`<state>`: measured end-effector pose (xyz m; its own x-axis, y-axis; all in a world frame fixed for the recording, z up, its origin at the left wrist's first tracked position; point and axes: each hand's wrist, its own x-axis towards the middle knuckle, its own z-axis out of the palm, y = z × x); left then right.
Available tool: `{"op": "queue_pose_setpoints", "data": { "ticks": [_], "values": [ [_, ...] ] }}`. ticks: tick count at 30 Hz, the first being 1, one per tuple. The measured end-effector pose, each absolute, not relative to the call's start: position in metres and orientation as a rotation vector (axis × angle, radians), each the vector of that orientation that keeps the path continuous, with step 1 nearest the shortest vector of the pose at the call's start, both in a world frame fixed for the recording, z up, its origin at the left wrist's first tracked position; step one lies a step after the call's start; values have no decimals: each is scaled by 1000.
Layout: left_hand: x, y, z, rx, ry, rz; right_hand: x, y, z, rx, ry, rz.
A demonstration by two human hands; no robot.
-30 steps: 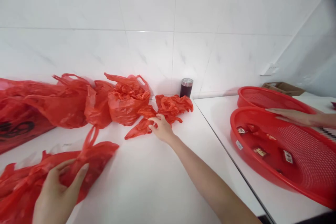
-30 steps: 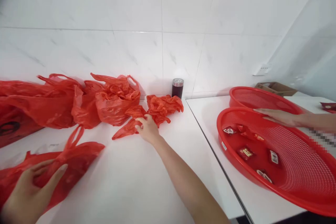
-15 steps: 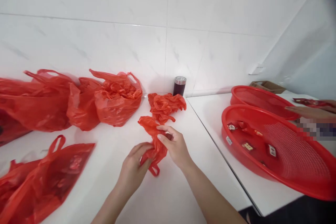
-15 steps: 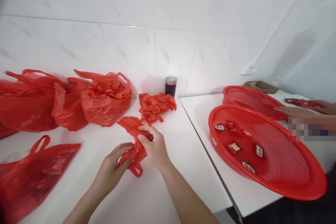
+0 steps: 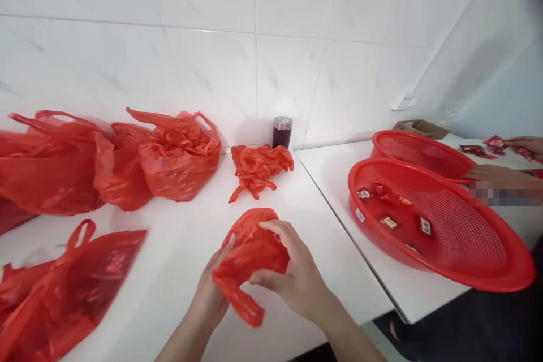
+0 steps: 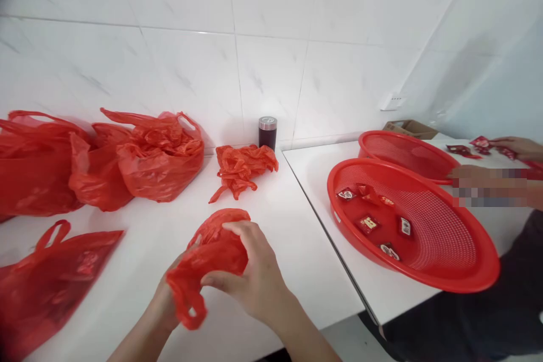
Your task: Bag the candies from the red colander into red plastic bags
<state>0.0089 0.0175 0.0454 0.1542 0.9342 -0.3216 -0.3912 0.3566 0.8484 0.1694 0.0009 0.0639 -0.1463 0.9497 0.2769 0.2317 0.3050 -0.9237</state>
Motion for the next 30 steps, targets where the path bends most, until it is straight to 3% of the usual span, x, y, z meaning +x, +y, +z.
{"op": "queue_pose_setpoints", "data": {
  "ticks": [3, 8, 11, 14, 18, 22, 26, 30],
  "values": [
    [7, 18, 51, 546, 964, 1110, 177, 12, 56, -1196, -1639, 841],
    [-22, 34, 49, 211, 1066, 1311, 225, 32, 41, -1270, -1080, 818],
    [-32, 40, 45, 219, 1131, 1229, 245, 35, 35, -1215, -1004, 844],
    [-27, 34, 43, 520, 1259, 1307, 251, 33, 35, -1175, -1065, 854],
    [-13, 23, 38, 1604, 1650, 1602, 245, 30, 38, -1175, -1084, 873],
    [-10, 31, 16, 2255, 1704, 1071, 244, 32, 33, -1158, -1048, 933],
    [-18, 45, 5, 1988, 1656, 845, 257, 30, 38, -1228, -1042, 866],
    [-9, 42, 33, 1559, 1434, 752, 250, 9, 74, -1303, -1182, 451]
  ]
}}
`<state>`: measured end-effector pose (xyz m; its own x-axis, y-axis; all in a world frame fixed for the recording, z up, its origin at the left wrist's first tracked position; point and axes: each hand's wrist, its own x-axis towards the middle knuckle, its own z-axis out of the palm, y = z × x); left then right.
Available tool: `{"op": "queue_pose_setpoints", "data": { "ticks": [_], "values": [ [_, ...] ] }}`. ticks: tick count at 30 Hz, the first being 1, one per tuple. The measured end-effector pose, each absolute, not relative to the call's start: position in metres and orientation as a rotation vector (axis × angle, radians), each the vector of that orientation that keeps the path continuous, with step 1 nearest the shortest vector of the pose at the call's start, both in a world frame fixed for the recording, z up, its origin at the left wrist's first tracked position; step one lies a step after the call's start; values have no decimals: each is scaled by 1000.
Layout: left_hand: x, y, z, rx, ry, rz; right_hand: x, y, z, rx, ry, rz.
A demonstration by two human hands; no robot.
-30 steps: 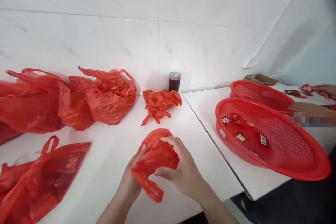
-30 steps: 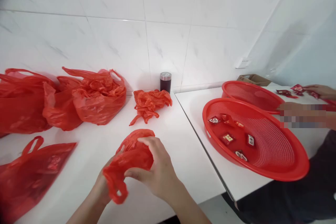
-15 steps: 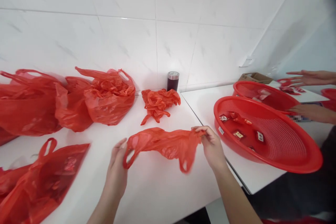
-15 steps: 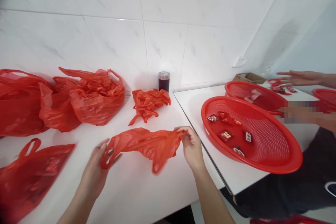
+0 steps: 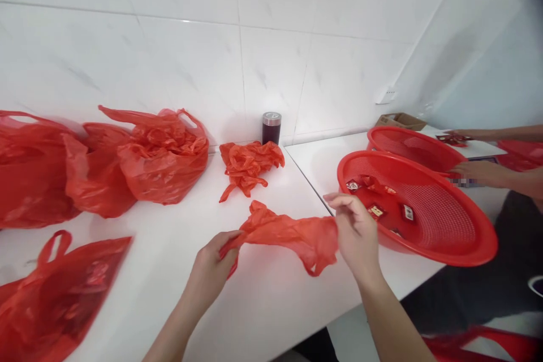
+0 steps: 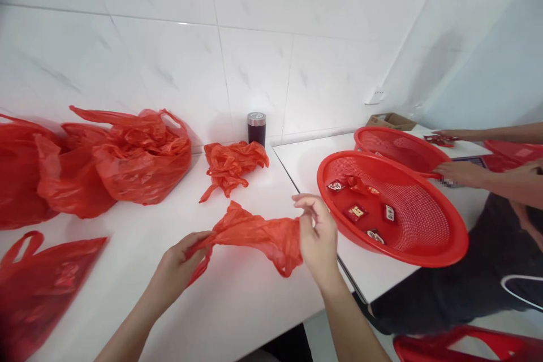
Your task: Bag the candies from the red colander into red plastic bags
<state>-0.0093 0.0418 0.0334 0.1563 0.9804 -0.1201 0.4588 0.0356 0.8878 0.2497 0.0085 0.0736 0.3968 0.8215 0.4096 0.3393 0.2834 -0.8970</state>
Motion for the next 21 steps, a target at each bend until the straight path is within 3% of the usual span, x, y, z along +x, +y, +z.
{"op": "queue_pose_setpoints", "data": {
  "ticks": [5, 11, 21],
  "values": [
    [8, 33, 70, 1278, 1025, 693, 216, -4, 98, -1243, -2095, 465],
    [-9, 34, 69, 851, 950, 765, 244, 10, 59, -1595, -2434, 177],
    [-29, 45, 77, 593, 923, 969, 333, 8, 82, -1637, -1790, 885]
  ]
}}
